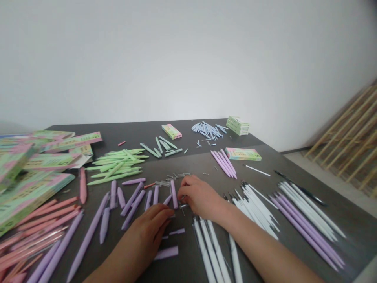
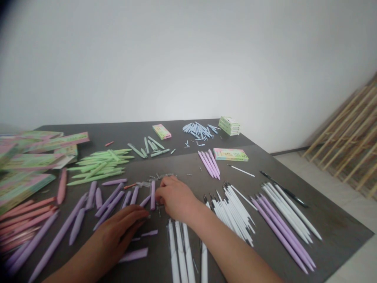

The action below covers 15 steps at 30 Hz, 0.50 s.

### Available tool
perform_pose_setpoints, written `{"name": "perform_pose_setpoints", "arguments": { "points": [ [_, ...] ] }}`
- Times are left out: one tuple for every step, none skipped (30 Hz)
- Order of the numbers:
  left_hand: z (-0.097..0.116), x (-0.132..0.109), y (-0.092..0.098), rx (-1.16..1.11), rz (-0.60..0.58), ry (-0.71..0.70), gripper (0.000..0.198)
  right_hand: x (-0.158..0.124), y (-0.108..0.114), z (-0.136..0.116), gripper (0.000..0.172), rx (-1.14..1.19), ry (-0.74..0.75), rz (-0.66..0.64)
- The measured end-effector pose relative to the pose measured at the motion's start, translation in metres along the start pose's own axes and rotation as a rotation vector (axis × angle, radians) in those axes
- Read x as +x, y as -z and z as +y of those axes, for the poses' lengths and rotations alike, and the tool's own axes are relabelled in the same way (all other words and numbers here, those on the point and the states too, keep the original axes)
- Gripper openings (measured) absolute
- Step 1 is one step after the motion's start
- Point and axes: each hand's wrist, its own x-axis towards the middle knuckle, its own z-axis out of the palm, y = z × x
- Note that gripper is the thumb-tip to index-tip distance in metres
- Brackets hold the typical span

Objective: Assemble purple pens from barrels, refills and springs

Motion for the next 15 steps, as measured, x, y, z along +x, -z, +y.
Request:
{"name": "perform_pose_setpoints", "arguments": {
  "points": [
    [0.000, 0.000, 0.001, 0.013, -0.009, -0.010, 0.024, 0.000, 0.000, 0.000, 0.018, -0.003, 0.003, -0.001],
    [0.000, 0.000, 0.001, 0.030, -0.017, -0.017, 0.025, 0.000, -0.001, 0.000, 0.018, -0.005, 0.005, 0.000],
    [0.001, 0.000, 0.002, 0.047, -0.021, -0.027, 0.025, 0.000, -0.001, 0.000, 0.017, -0.009, 0.008, 0.001],
    [0.003, 0.000, 0.003, 0.062, -0.024, -0.036, 0.026, 0.001, -0.001, 0.000, 0.017, -0.012, 0.012, 0.000],
    [0.005, -0.001, 0.004, 0.075, -0.029, -0.046, 0.026, 0.001, -0.001, 0.001, 0.016, -0.016, 0.016, 0.000],
    [0.008, -0.001, 0.005, 0.085, -0.038, -0.052, 0.026, 0.001, 0.000, 0.001, 0.015, -0.020, 0.018, 0.000],
    [0.011, -0.002, 0.005, 0.096, -0.048, -0.056, 0.025, 0.001, 0.001, 0.001, 0.015, -0.026, 0.019, -0.002],
    [0.015, -0.002, 0.005, 0.107, -0.065, -0.057, 0.023, 0.001, 0.002, 0.000, 0.014, -0.031, 0.018, -0.003],
    [0.019, -0.002, 0.005, 0.124, -0.088, -0.052, 0.021, 0.002, 0.004, 0.000, 0.013, -0.037, 0.016, -0.003],
    [0.022, -0.002, 0.005, 0.143, -0.111, -0.036, 0.020, 0.002, 0.006, -0.001, 0.012, -0.042, 0.011, 0.001],
    [0.025, -0.001, 0.004, 0.160, -0.136, -0.017, 0.019, 0.001, 0.008, -0.002, 0.011, -0.044, 0.003, 0.010],
    [0.028, 0.000, 0.004, 0.175, -0.162, 0.005, 0.018, 0.001, 0.011, -0.003, 0.010, -0.037, -0.009, 0.021],
    [0.030, 0.001, 0.004, 0.187, -0.186, 0.027, 0.018, 0.000, 0.014, -0.005, 0.009, -0.020, -0.024, 0.031],
    [0.031, 0.002, 0.003, 0.197, -0.204, 0.047, 0.017, -0.001, 0.017, -0.007, 0.009, 0.004, -0.042, 0.040],
    [0.032, 0.003, 0.003, 0.204, -0.216, 0.061, 0.017, -0.002, 0.020, -0.010, 0.009, 0.035, -0.060, 0.045]
  ]
}}
